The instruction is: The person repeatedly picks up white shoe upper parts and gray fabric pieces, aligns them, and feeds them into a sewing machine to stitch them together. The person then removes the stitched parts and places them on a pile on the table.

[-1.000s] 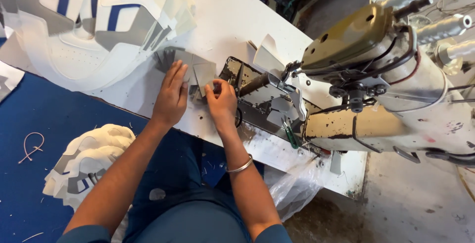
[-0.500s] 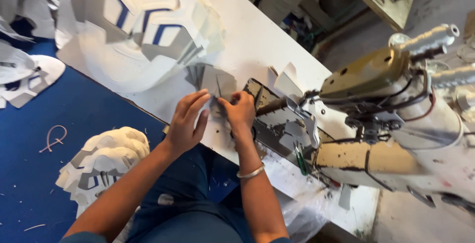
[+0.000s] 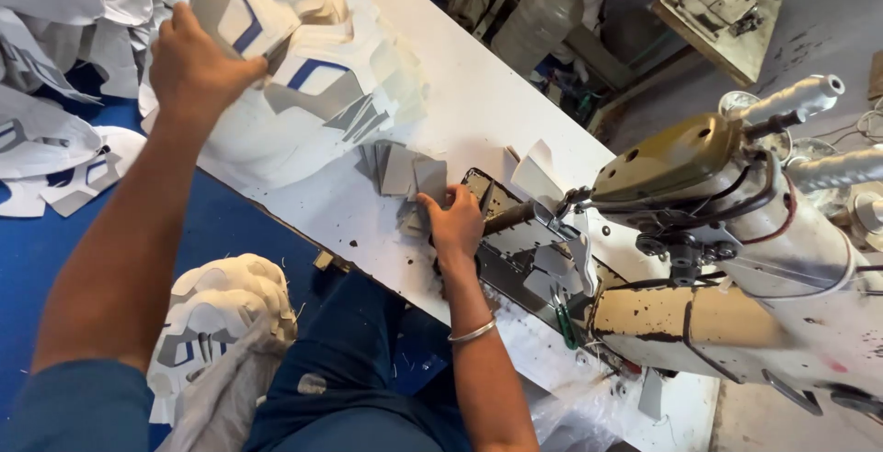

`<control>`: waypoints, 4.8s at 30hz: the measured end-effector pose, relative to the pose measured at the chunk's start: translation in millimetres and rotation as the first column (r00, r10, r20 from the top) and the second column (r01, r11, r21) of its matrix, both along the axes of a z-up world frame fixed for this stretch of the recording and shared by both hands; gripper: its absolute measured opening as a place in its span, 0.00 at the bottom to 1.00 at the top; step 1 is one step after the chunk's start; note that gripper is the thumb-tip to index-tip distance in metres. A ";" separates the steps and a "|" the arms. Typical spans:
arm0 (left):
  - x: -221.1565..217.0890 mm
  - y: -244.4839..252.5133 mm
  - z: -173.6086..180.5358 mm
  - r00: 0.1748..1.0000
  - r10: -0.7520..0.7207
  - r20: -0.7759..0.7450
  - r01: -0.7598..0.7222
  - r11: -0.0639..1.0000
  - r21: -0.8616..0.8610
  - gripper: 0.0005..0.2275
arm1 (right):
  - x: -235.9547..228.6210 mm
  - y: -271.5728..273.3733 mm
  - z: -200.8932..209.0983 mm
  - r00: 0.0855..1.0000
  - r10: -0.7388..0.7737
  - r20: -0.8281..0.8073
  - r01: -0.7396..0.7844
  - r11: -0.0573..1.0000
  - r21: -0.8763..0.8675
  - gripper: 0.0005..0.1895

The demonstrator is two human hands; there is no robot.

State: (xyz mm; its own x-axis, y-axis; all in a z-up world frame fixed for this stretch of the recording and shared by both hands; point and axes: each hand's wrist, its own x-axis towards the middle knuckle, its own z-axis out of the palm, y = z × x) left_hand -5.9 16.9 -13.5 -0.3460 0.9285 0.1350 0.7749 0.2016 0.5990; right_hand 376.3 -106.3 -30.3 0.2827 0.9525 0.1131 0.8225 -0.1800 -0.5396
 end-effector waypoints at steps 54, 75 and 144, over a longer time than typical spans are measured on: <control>257.5 -278.5 -34.9 0.055 -0.125 0.991 0.639 0.767 0.061 0.18 | 65.3 -180.5 27.9 0.399 -0.002 -0.917 -0.049 0.998 -0.024 0.15; 257.1 -304.7 -30.2 0.093 -0.109 0.990 0.633 0.774 0.026 0.15 | 58.7 -216.7 12.4 0.431 -0.032 -0.902 -0.048 0.997 -0.058 0.19; 365.3 -89.0 68.0 0.292 -0.725 0.624 0.815 0.530 0.234 0.18 | 143.6 -100.0 65.4 0.496 0.021 -0.868 0.236 0.959 0.158 0.29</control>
